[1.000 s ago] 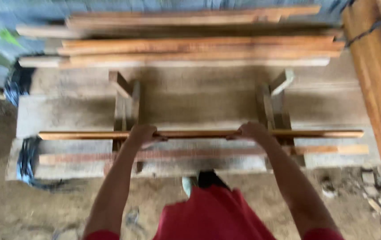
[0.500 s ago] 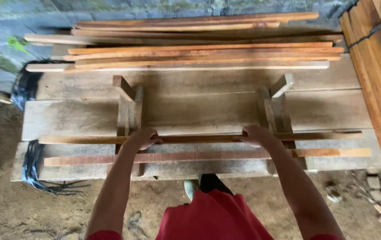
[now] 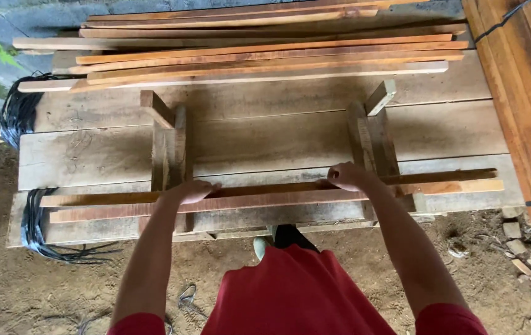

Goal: Arranging and sorting long wooden slats on a wooden workbench in a workshop.

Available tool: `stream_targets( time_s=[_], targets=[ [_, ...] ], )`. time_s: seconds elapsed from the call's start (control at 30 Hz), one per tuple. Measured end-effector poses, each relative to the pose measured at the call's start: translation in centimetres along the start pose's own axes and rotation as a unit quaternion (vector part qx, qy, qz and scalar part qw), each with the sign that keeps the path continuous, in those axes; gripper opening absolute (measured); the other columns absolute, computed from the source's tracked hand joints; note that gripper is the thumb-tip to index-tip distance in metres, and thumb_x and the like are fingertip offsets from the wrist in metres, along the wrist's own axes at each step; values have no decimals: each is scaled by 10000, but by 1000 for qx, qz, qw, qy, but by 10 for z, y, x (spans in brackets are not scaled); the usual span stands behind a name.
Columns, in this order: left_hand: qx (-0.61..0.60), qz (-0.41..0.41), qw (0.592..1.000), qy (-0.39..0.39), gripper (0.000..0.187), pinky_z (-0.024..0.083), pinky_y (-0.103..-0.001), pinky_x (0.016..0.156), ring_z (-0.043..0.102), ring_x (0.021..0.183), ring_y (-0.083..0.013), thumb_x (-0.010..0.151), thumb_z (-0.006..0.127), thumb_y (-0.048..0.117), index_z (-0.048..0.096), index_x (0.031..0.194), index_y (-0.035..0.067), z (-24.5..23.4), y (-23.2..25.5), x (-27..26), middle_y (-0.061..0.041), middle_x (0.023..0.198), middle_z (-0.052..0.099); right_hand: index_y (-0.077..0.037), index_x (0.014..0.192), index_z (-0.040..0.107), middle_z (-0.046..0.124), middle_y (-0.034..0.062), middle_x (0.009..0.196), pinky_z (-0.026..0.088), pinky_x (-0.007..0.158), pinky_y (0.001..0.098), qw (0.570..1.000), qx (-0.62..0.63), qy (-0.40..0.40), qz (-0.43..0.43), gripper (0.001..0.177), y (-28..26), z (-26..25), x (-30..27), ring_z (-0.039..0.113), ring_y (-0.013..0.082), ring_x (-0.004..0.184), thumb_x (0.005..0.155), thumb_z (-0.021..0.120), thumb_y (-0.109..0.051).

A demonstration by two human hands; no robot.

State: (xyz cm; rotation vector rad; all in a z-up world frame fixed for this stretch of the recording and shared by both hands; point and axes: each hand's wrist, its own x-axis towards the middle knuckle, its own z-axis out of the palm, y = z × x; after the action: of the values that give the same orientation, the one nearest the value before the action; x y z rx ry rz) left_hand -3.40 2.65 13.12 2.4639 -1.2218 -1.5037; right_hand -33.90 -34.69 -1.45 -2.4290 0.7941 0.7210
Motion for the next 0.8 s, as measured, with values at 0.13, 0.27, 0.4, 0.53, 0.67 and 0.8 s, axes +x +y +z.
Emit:
stream_targets(
  time_s=[0.13, 0.27, 0.4, 0.53, 0.67, 0.8],
  targets=[
    [5, -4, 999, 43, 701, 470, -520, 1078, 621, 1269, -433, 974, 362, 652, 744, 1244, 129, 45, -59, 72, -208, 1293, 707, -73, 1041, 739, 756, 188, 1013, 565, 918, 466, 994, 67, 71, -49, 479, -40, -33, -51, 738, 359, 1033, 918, 683, -532],
    [-51, 0, 991, 125, 623, 494, -492, 1061, 639, 1249, -372, 940, 508, 658, 747, 1191, 140, 49, -53, 65, -155, 1270, 723, -88, 947, 700, 689, 135, 916, 554, 864, 480, 985, 60, 164, -17, 474, -41, -32, -59, 721, 346, 923, 957, 625, -556],
    [-73, 4, 968, 241, 651, 532, -456, 995, 653, 1183, -265, 884, 568, 793, 730, 1089, 196, 60, -66, 73, -59, 1147, 717, -145, 784, 647, 632, 67, 728, 558, 758, 484, 969, 35, 242, 11, 600, -21, -17, -46, 706, 306, 717, 986, 539, -699],
    [-62, 4, 962, 267, 732, 544, -477, 941, 682, 1099, -278, 912, 498, 848, 725, 1032, 162, 68, -68, 74, -84, 1066, 721, -150, 786, 679, 665, 59, 712, 558, 723, 451, 965, 13, 262, 12, 566, -20, -11, -44, 715, 275, 686, 1026, 534, -641],
    [-88, -25, 947, 308, 686, 560, -500, 822, 726, 880, -320, 956, 468, 802, 715, 957, 162, 64, -64, 66, -102, 906, 720, -136, 662, 630, 593, 68, 568, 551, 677, 488, 941, -6, 339, -6, 501, -27, -12, -45, 665, 325, 589, 998, 583, -505],
    [-73, -32, 937, 341, 634, 563, -496, 757, 730, 774, -325, 997, 471, 727, 716, 930, 146, 61, -49, 44, -107, 809, 706, -222, 572, 500, 501, -48, 474, 543, 599, 377, 914, -9, 404, -19, 522, -21, -4, -46, 544, 166, 450, 1029, 605, -451]
  ],
)
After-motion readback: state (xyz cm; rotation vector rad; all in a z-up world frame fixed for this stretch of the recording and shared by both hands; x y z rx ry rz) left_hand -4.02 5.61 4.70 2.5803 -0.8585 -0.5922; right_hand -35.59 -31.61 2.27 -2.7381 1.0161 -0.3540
